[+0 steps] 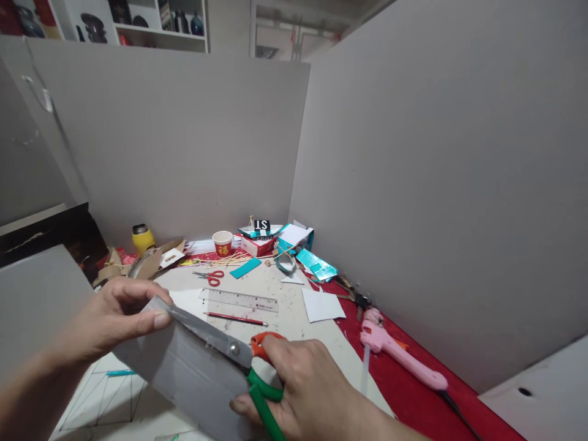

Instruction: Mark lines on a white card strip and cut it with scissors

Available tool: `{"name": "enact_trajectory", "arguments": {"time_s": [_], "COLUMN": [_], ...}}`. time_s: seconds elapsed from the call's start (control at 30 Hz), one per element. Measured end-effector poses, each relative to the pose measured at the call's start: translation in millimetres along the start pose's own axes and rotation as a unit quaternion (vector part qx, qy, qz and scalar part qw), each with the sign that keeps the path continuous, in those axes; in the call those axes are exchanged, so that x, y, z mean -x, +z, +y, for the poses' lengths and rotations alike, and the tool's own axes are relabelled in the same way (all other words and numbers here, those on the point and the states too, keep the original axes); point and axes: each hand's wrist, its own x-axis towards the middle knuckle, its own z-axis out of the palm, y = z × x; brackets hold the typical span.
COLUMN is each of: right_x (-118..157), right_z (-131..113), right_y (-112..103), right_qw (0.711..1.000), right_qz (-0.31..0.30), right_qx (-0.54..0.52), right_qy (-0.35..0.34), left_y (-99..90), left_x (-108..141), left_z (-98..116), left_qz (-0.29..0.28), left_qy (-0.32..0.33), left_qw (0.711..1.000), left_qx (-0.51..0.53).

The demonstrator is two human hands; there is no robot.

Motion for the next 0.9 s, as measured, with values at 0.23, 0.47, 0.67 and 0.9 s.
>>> {"name": "enact_trajectory", "arguments": {"time_s": [0.23, 0.47, 0.67, 0.9], "right_x": [-2.8, -0.9, 0.0, 0.5], "right_z": [-1.8, -0.2, -0.6, 2.8], "right_y": [-5.5, -5.2, -4.0, 1.8], "right_qw": [0.999, 0.999, 0.999, 0.999], "right_qz": [-0.007, -0.003, -0.009, 0.002], "right_qx": [0.032, 0.035, 0.036, 0.026], "right_qy": [0.003, -0.002, -0.004, -0.02], "left_y": [-2.6, -1.1, 0.8, 1.1], "left_x": [1.8, -0.3, -2.3, -1.9], "left_z": [-2.5, -4.4, -6.6, -7.9], "left_qz": [0.007, -0.037, -0.045, -0.038], "left_qy": [-0.013, -0.009, -0.007, -0.018], "left_qw": [1.0, 0.999, 0.999, 0.999], "left_qx": [-0.006, 0.018, 0.028, 0.028]}}
